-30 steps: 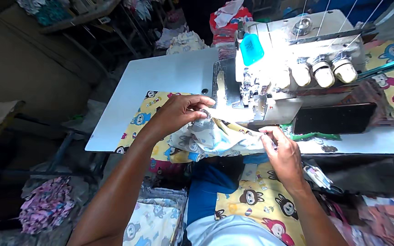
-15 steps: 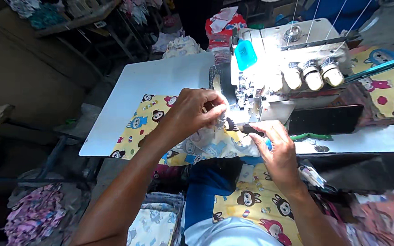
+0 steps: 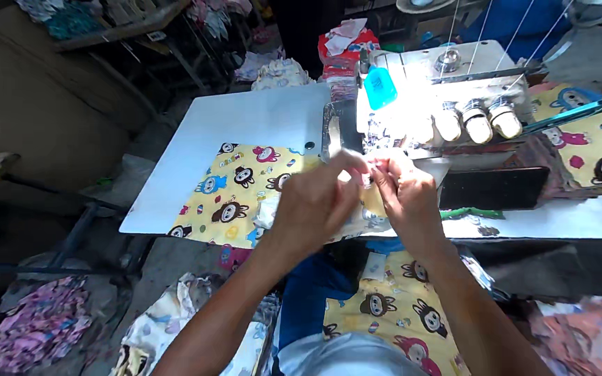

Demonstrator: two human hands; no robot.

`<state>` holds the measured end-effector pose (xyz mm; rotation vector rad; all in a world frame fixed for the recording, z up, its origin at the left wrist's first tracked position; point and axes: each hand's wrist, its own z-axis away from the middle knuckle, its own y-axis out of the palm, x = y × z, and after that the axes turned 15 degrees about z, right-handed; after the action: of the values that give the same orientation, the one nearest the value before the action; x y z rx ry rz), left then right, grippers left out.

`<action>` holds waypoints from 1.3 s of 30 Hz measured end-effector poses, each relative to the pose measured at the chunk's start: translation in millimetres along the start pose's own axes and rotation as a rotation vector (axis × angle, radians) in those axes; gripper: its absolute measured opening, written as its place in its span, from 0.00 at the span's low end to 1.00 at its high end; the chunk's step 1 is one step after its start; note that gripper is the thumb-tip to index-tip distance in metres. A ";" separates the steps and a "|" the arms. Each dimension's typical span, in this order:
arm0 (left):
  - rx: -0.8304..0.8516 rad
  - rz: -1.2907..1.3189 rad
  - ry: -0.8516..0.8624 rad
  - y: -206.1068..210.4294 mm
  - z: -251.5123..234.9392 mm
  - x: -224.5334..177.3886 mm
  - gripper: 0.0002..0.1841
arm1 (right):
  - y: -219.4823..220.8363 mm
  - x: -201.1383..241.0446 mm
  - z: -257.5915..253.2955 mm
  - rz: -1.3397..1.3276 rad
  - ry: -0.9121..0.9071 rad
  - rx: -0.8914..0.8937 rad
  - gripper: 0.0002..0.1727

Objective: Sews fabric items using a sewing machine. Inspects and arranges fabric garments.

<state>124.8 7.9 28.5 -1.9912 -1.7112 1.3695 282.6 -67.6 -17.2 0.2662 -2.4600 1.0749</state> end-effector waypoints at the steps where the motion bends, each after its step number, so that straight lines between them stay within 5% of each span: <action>1: 0.098 -0.049 -0.004 5.5 6.9 2.8 0.14 | -4.0 5.1 -4.9 0.033 -0.015 0.012 0.14; 3: 0.245 -0.210 -0.113 4.2 14.7 14.1 0.22 | -10.0 14.5 -14.4 0.088 -0.061 0.010 0.14; 5: 0.222 -0.418 -0.300 -16.7 10.8 17.6 0.27 | -15.4 21.4 -19.5 0.137 -0.101 0.013 0.12; 8: 0.059 -0.718 -0.265 -55.5 4.5 18.8 0.16 | -14.4 28.3 -16.6 0.165 -0.104 0.012 0.14; 15: 0.481 -0.556 -0.375 -50.0 58.3 24.2 0.14 | 34.6 14.4 50.1 0.037 -0.028 0.191 0.13; 21: 0.170 -0.510 -0.365 -29.3 82.9 35.3 0.17 | 45.5 7.3 70.0 0.165 -0.114 0.133 0.11; 27: -0.093 -0.489 -0.272 -27.5 90.6 41.4 0.08 | 46.9 11.8 67.8 0.203 -0.129 0.168 0.08; 30: -0.300 -0.306 -0.298 -16.2 92.3 40.5 0.08 | 46.7 15.7 67.1 0.160 -0.137 0.306 0.29; 32: -0.419 -0.092 -0.338 -2.7 94.0 40.3 0.09 | 48.7 18.2 66.1 0.091 -0.157 0.408 0.35; 35: -0.541 0.190 -0.330 16.0 87.5 44.4 0.12 | 49.8 15.3 67.2 -0.184 -0.138 0.478 0.28; 39: -0.472 0.123 -0.154 17.2 18.0 61.1 0.12 | 28.4 4.2 57.2 -0.563 0.076 0.350 0.20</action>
<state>118.4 47.1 -24.2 -2.3131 -2.1809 1.2723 251.0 -90.3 -68.1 0.9412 -1.9310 1.2086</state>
